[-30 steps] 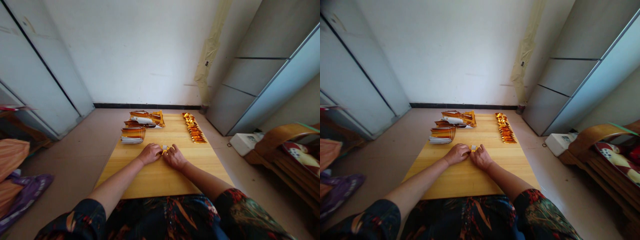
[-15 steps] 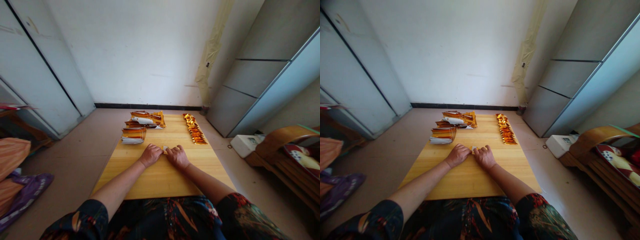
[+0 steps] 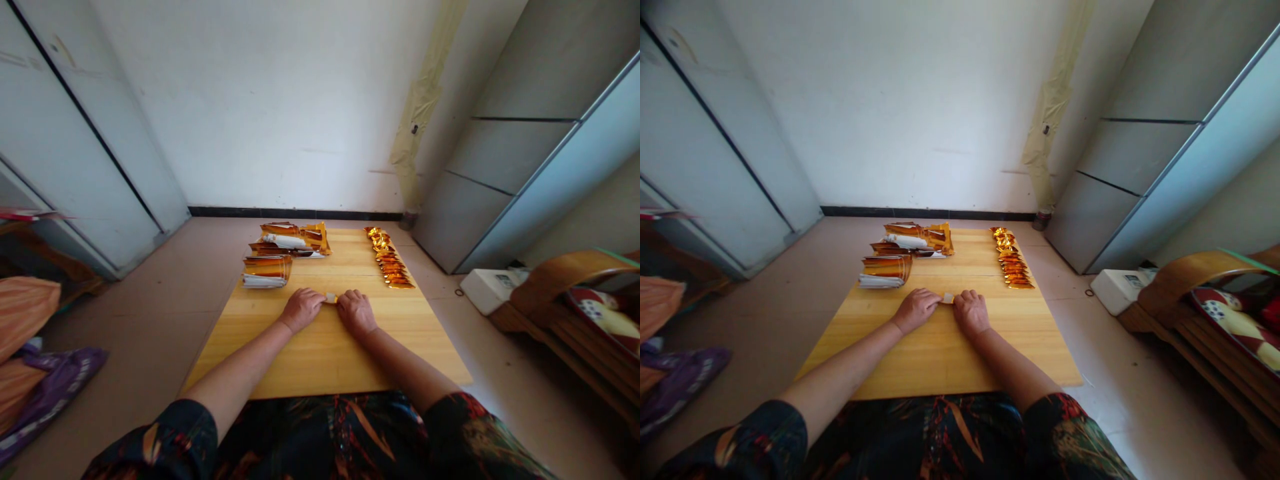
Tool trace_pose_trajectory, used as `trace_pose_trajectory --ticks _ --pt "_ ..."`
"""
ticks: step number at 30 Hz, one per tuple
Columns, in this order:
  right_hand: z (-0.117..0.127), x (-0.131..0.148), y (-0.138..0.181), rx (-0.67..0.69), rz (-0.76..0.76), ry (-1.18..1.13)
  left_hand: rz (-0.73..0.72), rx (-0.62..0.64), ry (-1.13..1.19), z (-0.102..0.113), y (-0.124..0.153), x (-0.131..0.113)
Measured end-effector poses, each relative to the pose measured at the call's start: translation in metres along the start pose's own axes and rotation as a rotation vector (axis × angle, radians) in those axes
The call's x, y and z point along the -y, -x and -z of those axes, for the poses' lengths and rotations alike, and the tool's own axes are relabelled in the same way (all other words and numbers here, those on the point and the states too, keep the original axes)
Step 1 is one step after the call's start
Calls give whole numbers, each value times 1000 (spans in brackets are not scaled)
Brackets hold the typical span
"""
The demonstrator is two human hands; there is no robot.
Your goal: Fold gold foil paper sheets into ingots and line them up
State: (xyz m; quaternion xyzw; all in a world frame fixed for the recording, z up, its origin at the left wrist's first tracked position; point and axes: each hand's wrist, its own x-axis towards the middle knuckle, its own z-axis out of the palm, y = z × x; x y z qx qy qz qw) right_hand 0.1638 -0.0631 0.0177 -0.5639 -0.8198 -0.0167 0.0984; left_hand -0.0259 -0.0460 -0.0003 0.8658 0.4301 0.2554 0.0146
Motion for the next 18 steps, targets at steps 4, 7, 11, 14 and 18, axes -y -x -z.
trace_pose_trajectory --ticks 4,7,11,14,18 --pt "6 -3 -4 58 -14 -30 246 -9 151 -3 -5 2" --pt "11 -7 -7 108 -33 -61 390 43 236 -3 -11 3" --pt "13 -10 -10 146 -78 -78 482 99 272 2 -19 1" --pt "12 -9 -11 154 -144 -52 532 140 264 6 -24 -3" --pt "11 -7 -12 149 -212 -12 592 173 214 6 -29 -9"
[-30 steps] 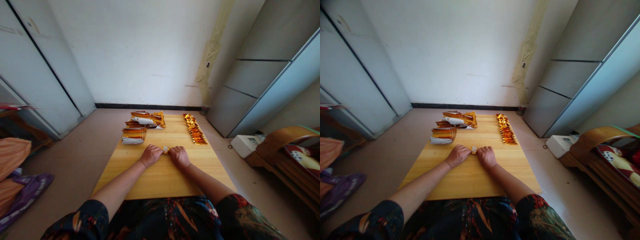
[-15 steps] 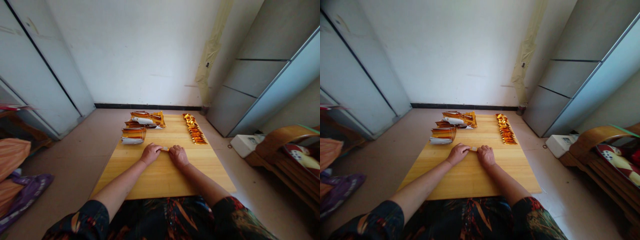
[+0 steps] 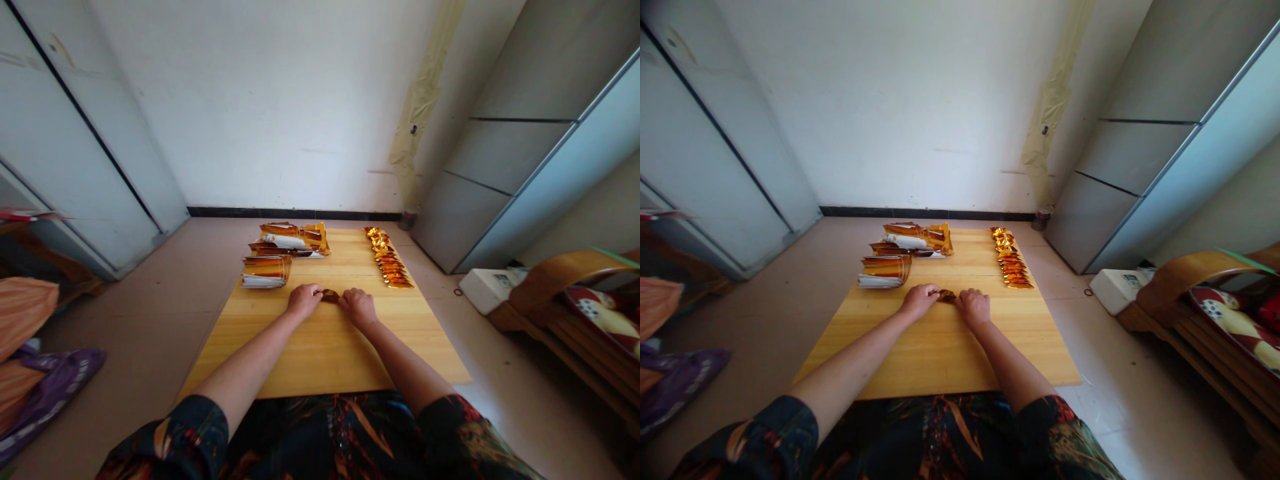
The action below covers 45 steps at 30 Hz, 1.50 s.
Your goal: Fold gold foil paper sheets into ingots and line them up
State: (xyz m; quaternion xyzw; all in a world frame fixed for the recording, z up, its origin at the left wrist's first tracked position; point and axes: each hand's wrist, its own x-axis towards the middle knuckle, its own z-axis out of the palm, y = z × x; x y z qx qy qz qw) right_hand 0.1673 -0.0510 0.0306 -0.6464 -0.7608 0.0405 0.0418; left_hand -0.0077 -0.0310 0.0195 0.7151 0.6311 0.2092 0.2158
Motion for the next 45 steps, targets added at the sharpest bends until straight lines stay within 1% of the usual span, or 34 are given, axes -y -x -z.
trace_pose_trajectory --ticks 6,11,19,28,33,36,38,42,45 --pt "-2 2 0 -47 -19 19 49 -6 -94 -3 -1 -8" --pt "-5 5 0 -60 -35 30 80 9 -140 -1 0 -13" --pt "3 9 2 -25 -50 45 173 48 -179 -1 -5 -21" --pt "16 13 -2 73 -99 54 165 18 -177 5 -5 -19" --pt "16 14 -2 77 -94 64 161 2 -172 5 -5 -17" --pt "15 14 -2 70 -90 63 103 -15 -179 2 -4 -13" --pt "13 12 -2 63 -85 60 1 -27 -189 0 -3 -8" --pt "8 5 -4 31 -69 45 -257 -26 -215 -3 -1 4" --pt "5 -3 -3 1 -18 19 -369 -39 -227 -5 2 10"
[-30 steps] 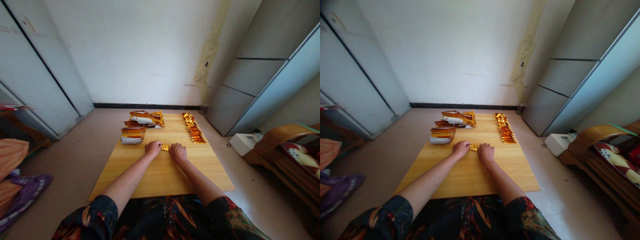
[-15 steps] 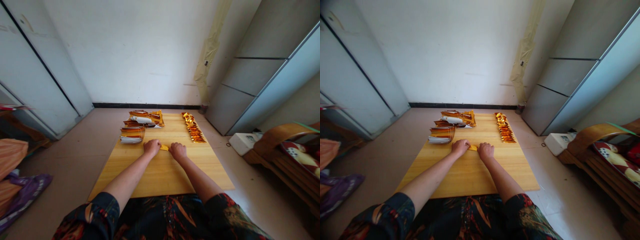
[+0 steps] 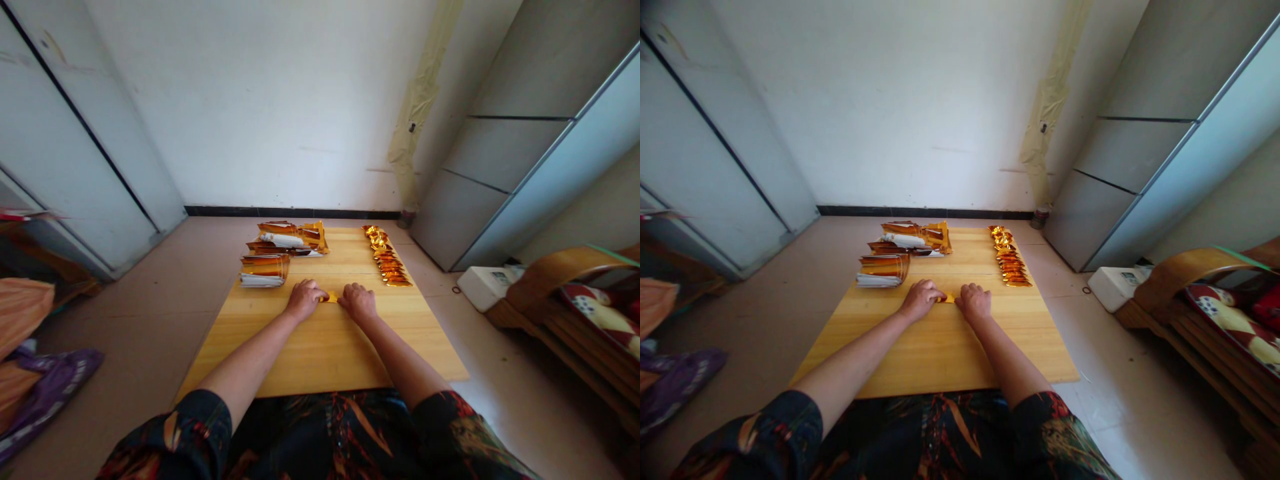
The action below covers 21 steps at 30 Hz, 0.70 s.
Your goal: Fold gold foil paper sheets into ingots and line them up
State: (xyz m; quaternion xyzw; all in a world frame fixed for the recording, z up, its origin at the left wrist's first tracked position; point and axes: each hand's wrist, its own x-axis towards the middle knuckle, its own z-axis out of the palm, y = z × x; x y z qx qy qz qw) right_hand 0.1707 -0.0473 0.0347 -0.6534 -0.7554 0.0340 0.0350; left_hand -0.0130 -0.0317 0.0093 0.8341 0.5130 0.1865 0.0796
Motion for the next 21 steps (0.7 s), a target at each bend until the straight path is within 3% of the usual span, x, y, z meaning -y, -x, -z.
trace_pose_trajectory --ticks 9,21 --pt "-9 -16 -2 -61 134 -171 -270 53 -56 1 2 -2" --pt "-8 -31 -13 -35 111 -316 -164 -13 -38 -4 13 -5"
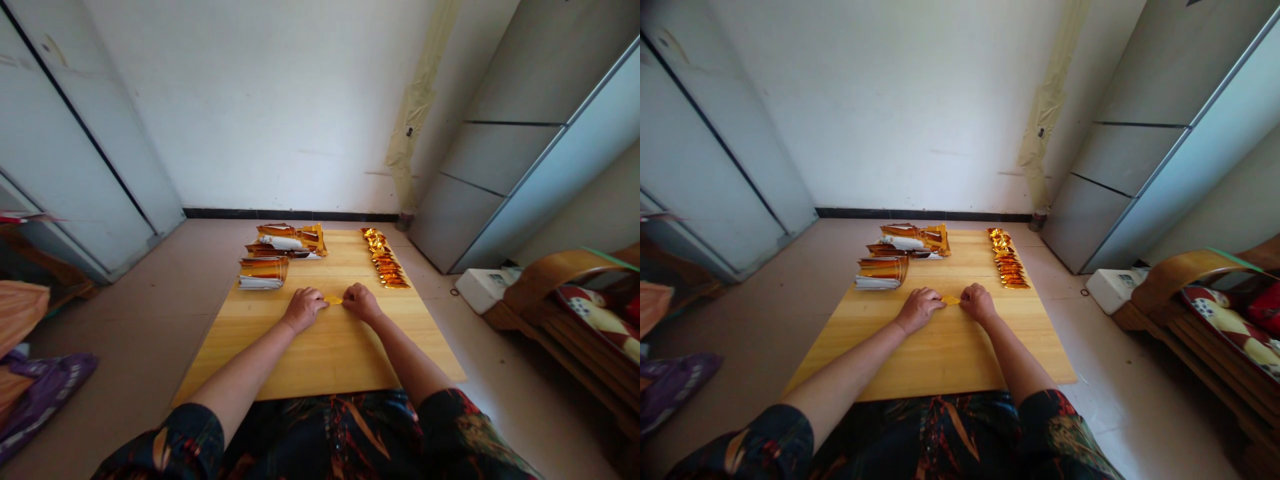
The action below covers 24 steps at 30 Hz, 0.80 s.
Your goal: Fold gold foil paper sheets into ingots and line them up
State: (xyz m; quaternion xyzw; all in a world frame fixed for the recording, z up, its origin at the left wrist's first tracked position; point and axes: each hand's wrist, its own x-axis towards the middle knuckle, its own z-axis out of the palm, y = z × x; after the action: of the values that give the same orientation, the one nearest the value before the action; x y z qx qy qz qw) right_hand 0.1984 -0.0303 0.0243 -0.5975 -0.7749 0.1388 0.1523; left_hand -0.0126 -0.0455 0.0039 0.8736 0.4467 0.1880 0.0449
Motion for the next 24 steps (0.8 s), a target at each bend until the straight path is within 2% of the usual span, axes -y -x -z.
trace_pose_trajectory --ticks 5,8,10,13,19,24 --pt "4 17 -7 -106 -25 -200 11 -9 -16 1 0 -7" --pt "0 30 -14 35 -63 -284 27 -3 -14 2 0 -9" --pt "-2 37 -18 125 -91 -245 36 2 -15 3 0 -9" --pt "-2 42 -21 190 -103 -120 41 11 -5 4 2 -7" --pt "2 44 -24 223 -80 -48 3 30 69 5 8 7" --pt "0 42 -23 222 -59 -47 -36 -6 131 0 12 16"
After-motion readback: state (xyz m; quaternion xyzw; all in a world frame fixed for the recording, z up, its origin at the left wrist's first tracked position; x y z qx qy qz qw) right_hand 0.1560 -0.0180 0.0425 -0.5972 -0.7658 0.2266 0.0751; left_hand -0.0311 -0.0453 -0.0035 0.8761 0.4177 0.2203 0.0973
